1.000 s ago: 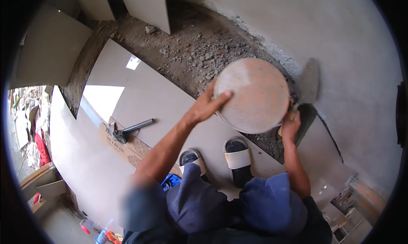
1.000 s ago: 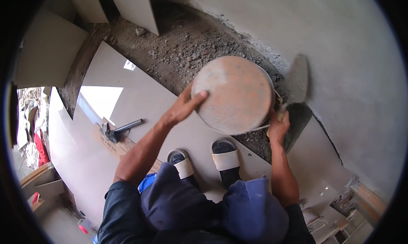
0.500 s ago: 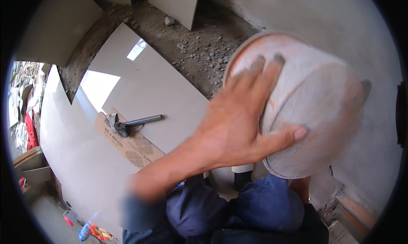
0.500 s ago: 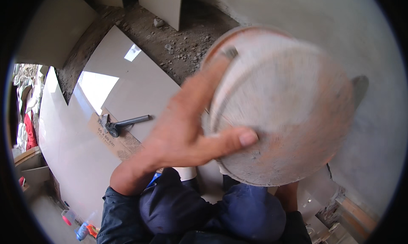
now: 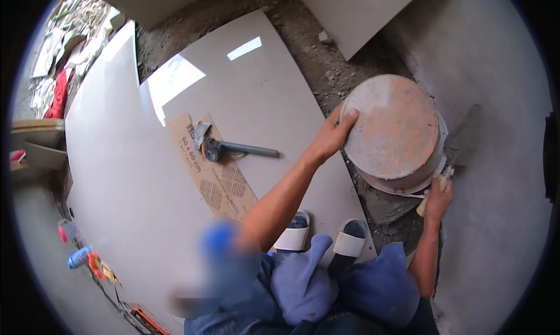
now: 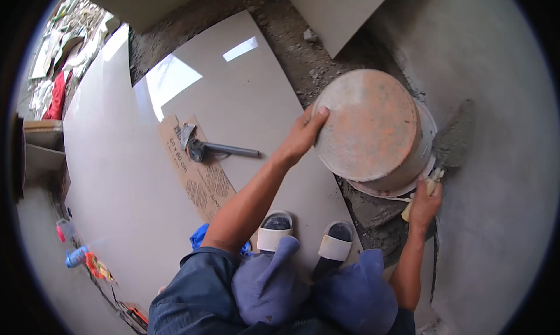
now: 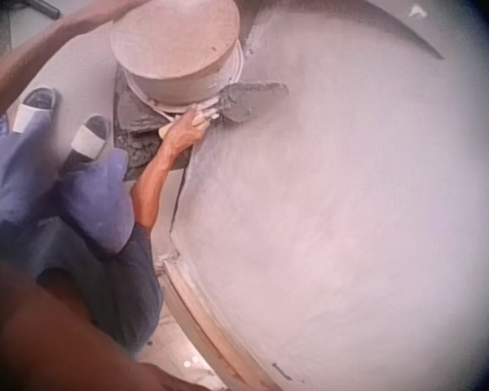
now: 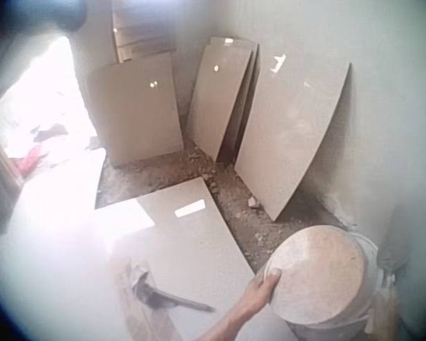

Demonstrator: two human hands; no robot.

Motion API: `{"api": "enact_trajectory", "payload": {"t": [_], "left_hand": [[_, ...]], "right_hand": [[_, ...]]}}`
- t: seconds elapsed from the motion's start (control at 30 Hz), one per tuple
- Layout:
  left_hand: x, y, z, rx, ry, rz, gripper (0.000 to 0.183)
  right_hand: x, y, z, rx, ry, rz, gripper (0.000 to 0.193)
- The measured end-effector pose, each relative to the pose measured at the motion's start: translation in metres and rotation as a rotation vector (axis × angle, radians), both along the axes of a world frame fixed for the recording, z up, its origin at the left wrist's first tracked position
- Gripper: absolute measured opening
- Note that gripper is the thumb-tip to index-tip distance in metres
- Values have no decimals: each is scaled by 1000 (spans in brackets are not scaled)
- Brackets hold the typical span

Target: The person spreads wet cement on the floor using a trowel, then places large ceramic tiles onto the prepared area. They adjust the tiles by hand to align them with adjacent pieces and continue spreading cement for subsequent tiles.

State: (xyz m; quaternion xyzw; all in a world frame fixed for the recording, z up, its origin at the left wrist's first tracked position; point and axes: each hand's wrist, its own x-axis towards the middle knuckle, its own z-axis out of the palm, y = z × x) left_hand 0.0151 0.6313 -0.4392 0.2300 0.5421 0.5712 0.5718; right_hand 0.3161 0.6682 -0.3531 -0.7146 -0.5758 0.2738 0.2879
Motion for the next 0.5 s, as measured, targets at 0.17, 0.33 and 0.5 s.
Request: {"api": "enact_trajectory", "payload": {"t": [0.17, 0.33, 0.5], "left_hand": [[-58, -55, -10, 63, -442, 306, 76], [-73, -135, -24, 30, -439, 664, 95], [-70, -201, 9, 140, -428, 766, 104]], "right_hand": [[-107, -12, 98, 18, 488, 436, 26], [-260, -28, 157, -134, 675, 874, 27], [-379, -82, 175, -232, 844, 1095, 28]]}}
